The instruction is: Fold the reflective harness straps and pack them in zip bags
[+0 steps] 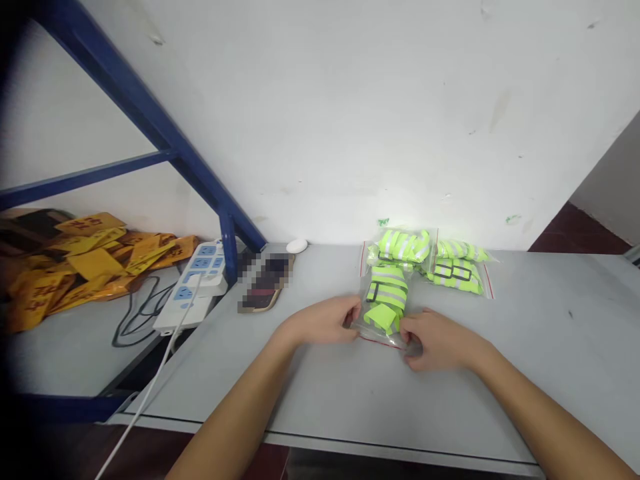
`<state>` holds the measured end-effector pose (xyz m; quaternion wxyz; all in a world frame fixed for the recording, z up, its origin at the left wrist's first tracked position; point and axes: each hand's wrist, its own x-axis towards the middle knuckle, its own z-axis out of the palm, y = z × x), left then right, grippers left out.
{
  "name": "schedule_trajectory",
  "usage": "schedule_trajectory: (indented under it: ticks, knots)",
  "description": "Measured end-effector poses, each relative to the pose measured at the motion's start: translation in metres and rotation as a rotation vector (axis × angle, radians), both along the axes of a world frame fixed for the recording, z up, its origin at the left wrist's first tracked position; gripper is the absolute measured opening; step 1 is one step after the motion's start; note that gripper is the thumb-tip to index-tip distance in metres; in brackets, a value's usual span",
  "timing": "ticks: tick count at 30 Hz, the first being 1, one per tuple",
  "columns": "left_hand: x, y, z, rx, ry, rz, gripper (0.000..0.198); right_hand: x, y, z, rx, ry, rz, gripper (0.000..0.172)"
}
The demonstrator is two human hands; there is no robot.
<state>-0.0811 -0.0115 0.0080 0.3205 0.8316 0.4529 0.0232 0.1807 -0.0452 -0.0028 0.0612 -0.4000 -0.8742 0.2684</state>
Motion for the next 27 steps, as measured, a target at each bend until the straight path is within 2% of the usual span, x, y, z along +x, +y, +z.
schedule_trajectory:
  ticks: [4, 8, 11, 13, 16, 18, 20, 21, 23, 25, 26, 27]
  knots:
    - [-0.002, 0.003, 0.002, -0.188, -0.118, 0.064, 0.030, -0.001, -0.001, -0.003, 0.090, -0.006, 0.010, 0.016]
    - [-0.001, 0.003, 0.005, -0.440, -0.432, 0.118, 0.029, -0.004, 0.004, -0.014, 0.392, 0.000, 0.090, 0.013]
    - [0.002, 0.002, 0.011, -0.451, -0.645, 0.165, 0.027, -0.004, 0.007, -0.020, 0.634, 0.105, 0.176, 0.005]
    - [0.003, 0.000, 0.015, -0.457, -0.762, 0.220, 0.027, -0.004, 0.006, -0.019, 0.758, 0.200, 0.197, 0.008]
    - [0.005, -0.002, 0.019, -0.459, -0.920, 0.301, 0.025, -0.004, 0.001, -0.014, 0.820, 0.348, 0.167, 0.014]
    - [0.007, -0.006, 0.018, -0.383, -0.982, 0.325, 0.021, -0.006, -0.004, -0.009, 0.801, 0.473, 0.128, 0.018]
    - [0.012, -0.012, 0.013, -0.168, -0.978, 0.343, 0.013, -0.008, -0.010, -0.004, 0.748, 0.617, 0.083, 0.021]
    - [0.016, -0.015, 0.011, 0.026, -0.964, 0.344, 0.010, -0.010, -0.013, -0.002, 0.699, 0.692, 0.043, 0.021]
    - [0.025, -0.023, 0.006, 0.576, -0.923, 0.311, 0.012, -0.013, -0.019, 0.000, 0.581, 0.846, -0.071, 0.019]
    - [0.037, -0.030, 0.003, 1.129, -0.831, 0.214, 0.019, -0.016, -0.023, 0.000, 0.475, 0.972, -0.187, 0.016]
    - [0.043, -0.033, 0.002, 1.301, -0.749, 0.174, 0.023, -0.017, -0.024, 0.000, 0.441, 1.014, -0.223, 0.014]
    - [0.050, -0.035, 0.002, 1.386, -0.651, 0.166, 0.027, -0.018, -0.024, -0.002, 0.418, 1.042, -0.239, 0.013]
